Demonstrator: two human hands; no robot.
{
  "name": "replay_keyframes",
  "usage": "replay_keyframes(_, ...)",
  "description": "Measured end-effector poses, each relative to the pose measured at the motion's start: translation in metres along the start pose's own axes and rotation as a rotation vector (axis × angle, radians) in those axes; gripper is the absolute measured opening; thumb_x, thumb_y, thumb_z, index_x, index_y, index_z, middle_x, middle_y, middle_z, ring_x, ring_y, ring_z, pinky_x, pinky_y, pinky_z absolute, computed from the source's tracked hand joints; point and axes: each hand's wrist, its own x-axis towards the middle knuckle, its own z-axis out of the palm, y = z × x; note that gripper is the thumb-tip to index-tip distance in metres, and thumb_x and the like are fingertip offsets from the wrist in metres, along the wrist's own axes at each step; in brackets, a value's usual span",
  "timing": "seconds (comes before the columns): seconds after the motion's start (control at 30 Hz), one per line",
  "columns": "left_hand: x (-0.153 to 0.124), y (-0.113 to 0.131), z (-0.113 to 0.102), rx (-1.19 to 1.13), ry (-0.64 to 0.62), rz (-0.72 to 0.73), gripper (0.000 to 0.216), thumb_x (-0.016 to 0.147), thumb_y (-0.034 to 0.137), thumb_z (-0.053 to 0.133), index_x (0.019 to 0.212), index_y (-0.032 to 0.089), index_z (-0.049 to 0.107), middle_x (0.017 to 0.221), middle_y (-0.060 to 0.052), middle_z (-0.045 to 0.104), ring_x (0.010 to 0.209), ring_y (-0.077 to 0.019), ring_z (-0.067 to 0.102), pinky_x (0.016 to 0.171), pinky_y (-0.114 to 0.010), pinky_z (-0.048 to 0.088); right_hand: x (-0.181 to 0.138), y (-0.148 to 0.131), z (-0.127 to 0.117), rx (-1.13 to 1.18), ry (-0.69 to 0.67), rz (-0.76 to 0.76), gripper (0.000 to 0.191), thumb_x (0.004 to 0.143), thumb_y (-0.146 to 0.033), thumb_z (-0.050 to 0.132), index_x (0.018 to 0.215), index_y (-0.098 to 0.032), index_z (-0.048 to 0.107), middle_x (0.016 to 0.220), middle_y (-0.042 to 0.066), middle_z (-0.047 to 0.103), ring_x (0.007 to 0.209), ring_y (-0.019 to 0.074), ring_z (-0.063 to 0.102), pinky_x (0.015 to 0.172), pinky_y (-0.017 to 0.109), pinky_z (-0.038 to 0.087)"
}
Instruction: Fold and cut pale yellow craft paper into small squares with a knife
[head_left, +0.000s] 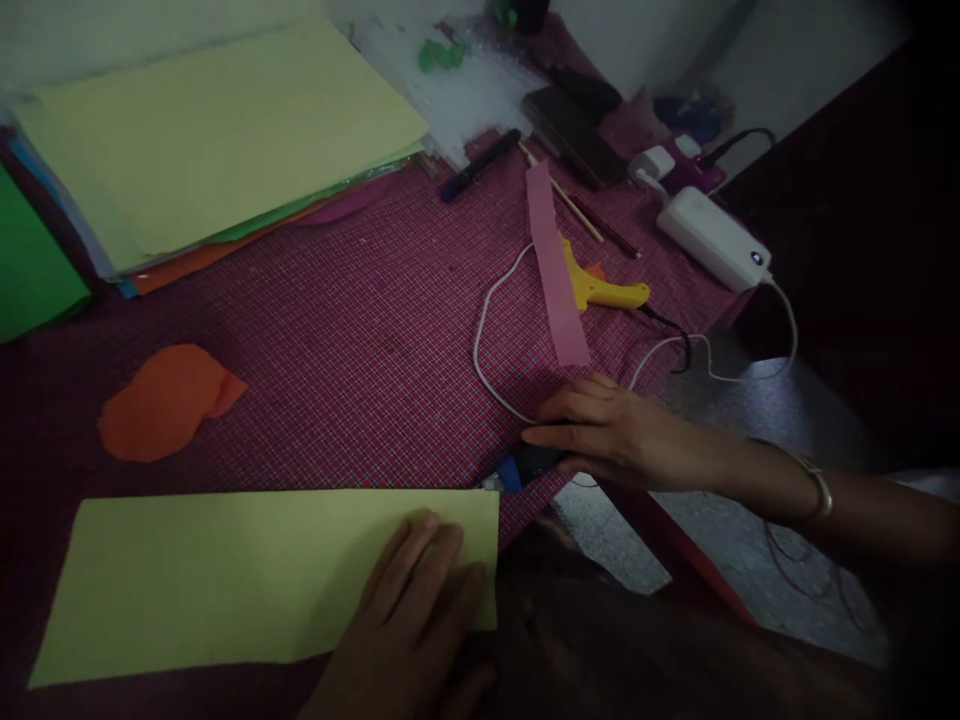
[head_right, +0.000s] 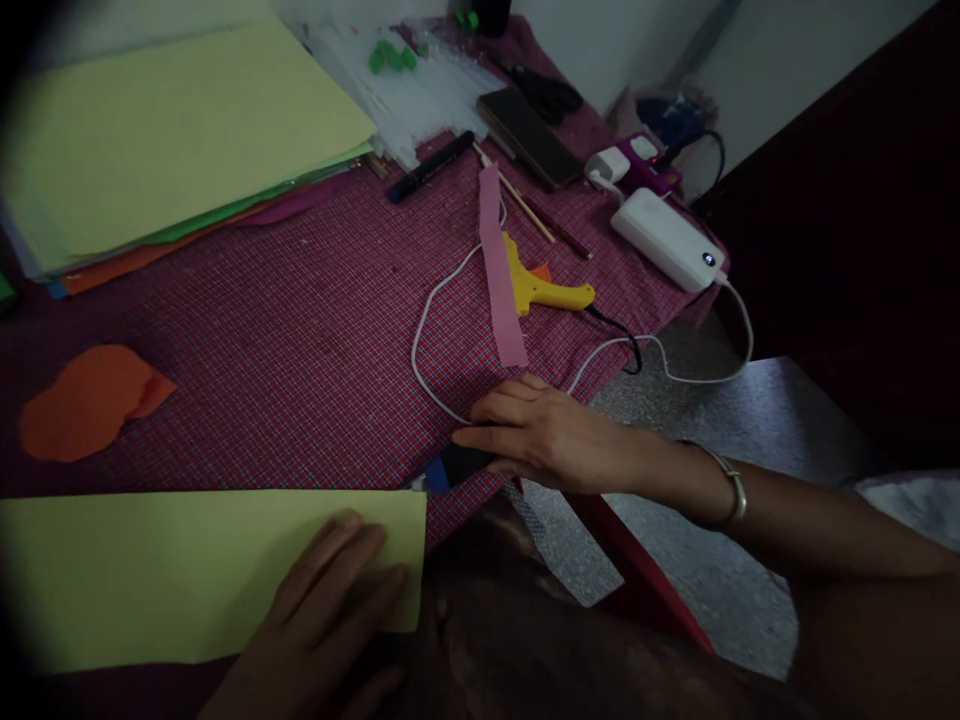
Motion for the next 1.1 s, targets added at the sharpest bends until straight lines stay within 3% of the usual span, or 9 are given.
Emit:
replay_keyframes(0.1, 0.000, 0.000, 0.001, -0.046, 0.043, -0.004, 0.038, 0.081, 0.046, 0.058, 0.107, 0.019, 0.065, 0.110, -0.007, 0.061, 0.115, -0.0232, 0.049, 0.112, -0.041, 0.029, 0.007, 0.001, 0.001, 0.013, 0.002, -0.010, 0.035, 0.094, -0.034, 0.048, 0.124, -0.018, 0.056, 0.105, 0.010, 0.059, 0.094, 0.0189, 0.052, 0.085, 0.040, 0.037)
replay_keyframes(0.17, 0.000, 0.000, -0.001, -0.037, 0.004, 0.014, 0.038, 0.080, 0.043, 0.061, 0.109, 0.020, 0.065, 0.107, -0.005, 0.062, 0.110, -0.0200, 0.050, 0.114, -0.038, 0.025, 0.008, 0.003, 0.002, 0.025, 0.018, -0.006, 0.036, 0.093, -0.034, 0.050, 0.124, -0.018, 0.055, 0.105, 0.010, 0.059, 0.094, 0.0188, 0.051, 0.085, 0.039, 0.037)
replay_keyframes(0.4, 0.005, -0.002, -0.009, -0.025, -0.035, 0.021, 0.037, 0.079, 0.040, 0.063, 0.111, 0.021, 0.064, 0.105, -0.003, 0.062, 0.109, -0.0183, 0.050, 0.114, -0.037, 0.025, 0.002, 0.002, 0.000, 0.027, 0.029, 0.029, 0.037, 0.092, -0.032, 0.051, 0.126, -0.017, 0.054, 0.105, 0.011, 0.058, 0.096, 0.0195, 0.051, 0.084, 0.038, 0.038)
replay_keyframes(0.63, 0.005, -0.002, -0.007, -0.032, -0.032, 0.024, 0.038, 0.081, 0.042, 0.061, 0.111, 0.019, 0.063, 0.104, -0.003, 0.063, 0.107, -0.0181, 0.053, 0.112, -0.039, 0.030, 0.023, -0.005, -0.003, -0.027, 0.013, -0.026, 0.036, 0.093, -0.035, 0.048, 0.125, -0.019, 0.055, 0.106, 0.010, 0.058, 0.095, 0.0188, 0.052, 0.082, 0.037, 0.038)
replay_keyframes(0.9, 0.001, 0.002, 0.001, -0.065, -0.016, -0.020, 0.039, 0.082, 0.044, 0.058, 0.112, 0.020, 0.063, 0.106, -0.003, 0.063, 0.110, -0.0179, 0.052, 0.116, -0.040, 0.023, 0.028, 0.002, 0.002, 0.004, 0.029, -0.004, 0.038, 0.092, -0.033, 0.050, 0.125, -0.016, 0.055, 0.105, 0.011, 0.057, 0.095, 0.0197, 0.052, 0.080, 0.036, 0.042)
replay_keyframes(1.0, -0.002, -0.003, -0.006, -0.026, -0.033, 0.009, 0.036, 0.083, 0.040, 0.059, 0.112, 0.020, 0.063, 0.107, -0.003, 0.064, 0.110, -0.0184, 0.053, 0.116, -0.039, 0.024, 0.025, 0.003, 0.004, 0.014, 0.044, 0.013, 0.038, 0.092, -0.034, 0.051, 0.126, -0.017, 0.055, 0.103, 0.011, 0.057, 0.094, 0.0197, 0.052, 0.080, 0.036, 0.043)
replay_keyframes(1.1, -0.021, -0.010, -0.018, 0.120, -0.044, 0.002, 0.039, 0.081, 0.033, 0.062, 0.118, 0.023, 0.061, 0.121, -0.004, 0.060, 0.123, -0.0225, 0.046, 0.117, -0.041, 0.017, 0.023, 0.003, 0.005, 0.020, 0.057, 0.008, 0.038, 0.091, -0.033, 0.051, 0.126, -0.018, 0.055, 0.104, 0.011, 0.057, 0.096, 0.0201, 0.052, 0.081, 0.037, 0.043)
